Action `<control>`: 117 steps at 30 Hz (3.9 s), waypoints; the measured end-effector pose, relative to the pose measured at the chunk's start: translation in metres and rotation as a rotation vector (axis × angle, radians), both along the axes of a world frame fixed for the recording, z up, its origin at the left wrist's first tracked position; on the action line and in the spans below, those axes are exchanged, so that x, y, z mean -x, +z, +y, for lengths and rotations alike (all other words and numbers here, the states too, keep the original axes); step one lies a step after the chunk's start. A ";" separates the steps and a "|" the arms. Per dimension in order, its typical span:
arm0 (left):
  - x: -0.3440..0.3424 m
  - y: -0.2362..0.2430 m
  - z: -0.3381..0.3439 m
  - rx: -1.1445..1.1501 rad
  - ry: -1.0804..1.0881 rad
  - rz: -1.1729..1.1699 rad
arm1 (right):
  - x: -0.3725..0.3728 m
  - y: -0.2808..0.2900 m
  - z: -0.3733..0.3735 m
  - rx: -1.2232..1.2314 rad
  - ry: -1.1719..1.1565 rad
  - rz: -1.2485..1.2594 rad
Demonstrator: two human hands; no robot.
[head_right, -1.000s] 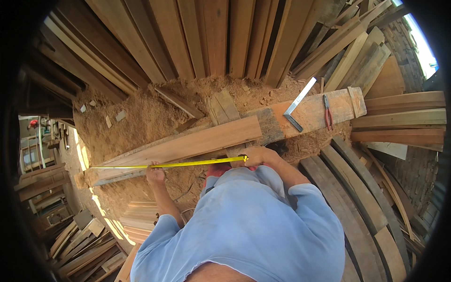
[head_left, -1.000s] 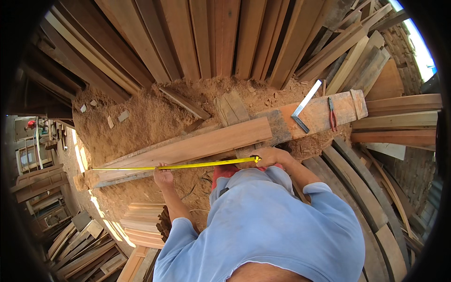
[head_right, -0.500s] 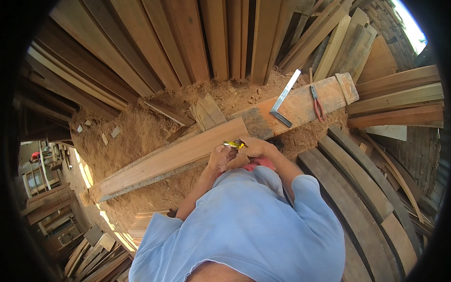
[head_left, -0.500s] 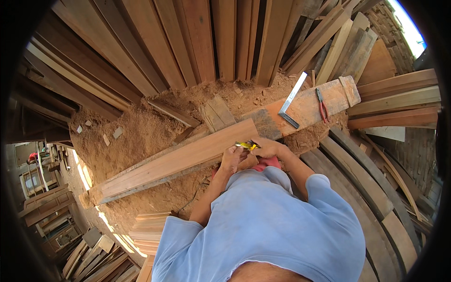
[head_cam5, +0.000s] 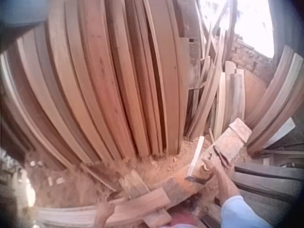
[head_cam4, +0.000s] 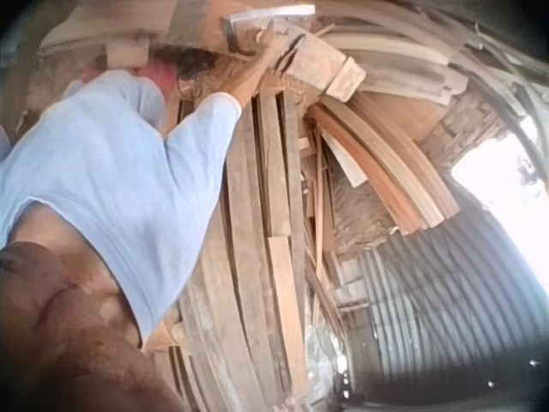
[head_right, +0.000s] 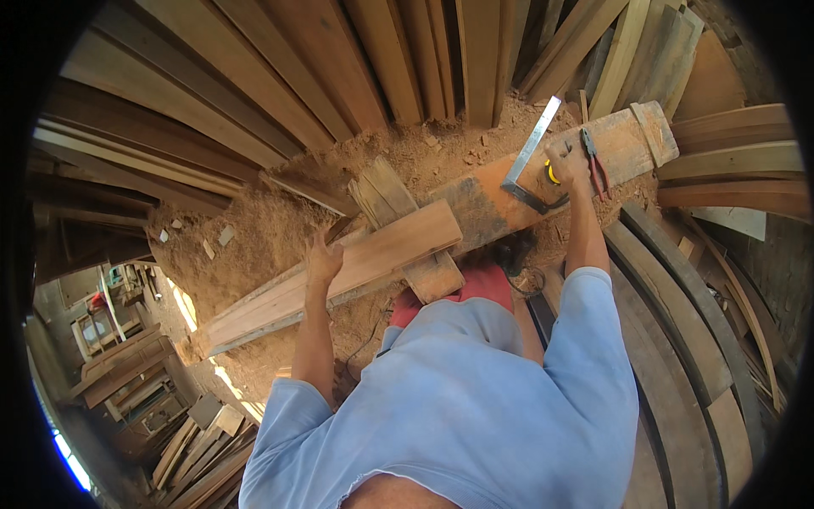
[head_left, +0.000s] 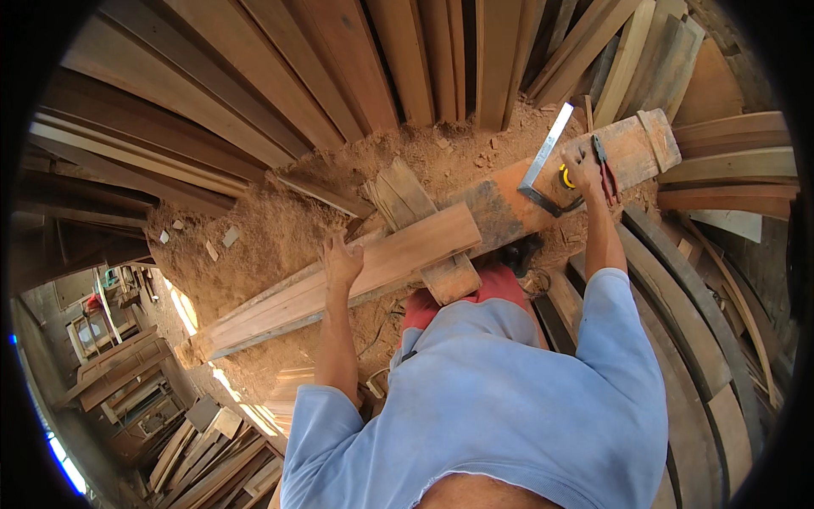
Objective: The person measures a wooden plank with a tape measure, marks it, and cuts it using a circular saw. They then use a square ruler to mark another plank before cutting it as well. The cut pieces are placed aside among other wood planks.
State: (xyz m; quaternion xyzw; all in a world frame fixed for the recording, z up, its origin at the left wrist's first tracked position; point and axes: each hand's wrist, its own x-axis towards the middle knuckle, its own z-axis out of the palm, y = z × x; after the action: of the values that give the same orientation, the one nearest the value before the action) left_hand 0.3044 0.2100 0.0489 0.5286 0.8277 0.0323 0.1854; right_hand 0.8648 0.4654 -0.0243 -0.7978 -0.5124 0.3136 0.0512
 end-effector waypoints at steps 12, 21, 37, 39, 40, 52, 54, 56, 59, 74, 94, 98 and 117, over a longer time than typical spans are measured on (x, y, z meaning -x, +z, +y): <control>0.075 -0.070 0.046 0.710 -0.124 0.006 | 0.017 0.023 -0.033 -0.196 -0.110 -0.174; 0.115 -0.067 0.072 0.772 -0.184 -0.088 | 0.093 0.034 -0.171 -0.348 -0.125 0.207; 0.001 0.056 -0.088 -0.080 -0.364 -0.446 | 0.278 0.114 -0.273 -0.101 -0.279 1.368; -0.020 0.045 -0.108 0.047 -0.498 -0.376 | 0.288 0.092 -0.289 -0.078 -0.357 1.277; -0.030 0.037 -0.113 0.058 -0.588 -0.346 | 0.289 0.044 -0.299 -0.097 -0.416 1.119; -0.049 0.017 -0.084 -0.017 -0.795 -0.126 | 0.272 0.019 -0.323 0.087 -0.849 1.322; -0.054 0.008 -0.062 0.012 -0.805 -0.110 | 0.279 0.015 -0.317 0.078 -0.880 1.327; -0.058 0.006 -0.052 0.032 -0.835 -0.104 | 0.293 0.015 -0.309 0.050 -0.926 1.344; -0.065 0.001 -0.048 0.012 -0.912 -0.118 | 0.308 0.029 -0.287 0.086 -1.010 1.159; -0.069 -0.022 -0.043 -0.075 -0.900 -0.208 | 0.294 0.041 -0.288 0.003 -0.952 1.339; -0.071 -0.024 -0.042 -0.099 -0.846 -0.257 | 0.280 0.049 -0.277 0.216 -0.794 1.116; -0.071 -0.023 -0.043 -0.090 -0.851 -0.247 | 0.280 0.039 -0.280 0.186 -0.801 1.166; -0.074 -0.030 -0.042 -0.088 -0.829 -0.284 | 0.214 0.016 -0.326 0.047 -0.625 1.220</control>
State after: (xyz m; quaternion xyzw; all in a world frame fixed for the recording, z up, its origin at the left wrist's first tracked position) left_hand 0.3786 0.1680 0.0192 0.8137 0.5098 0.0627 0.2720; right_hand 0.6512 0.1395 -0.0083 -0.5899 -0.1309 0.6883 0.4015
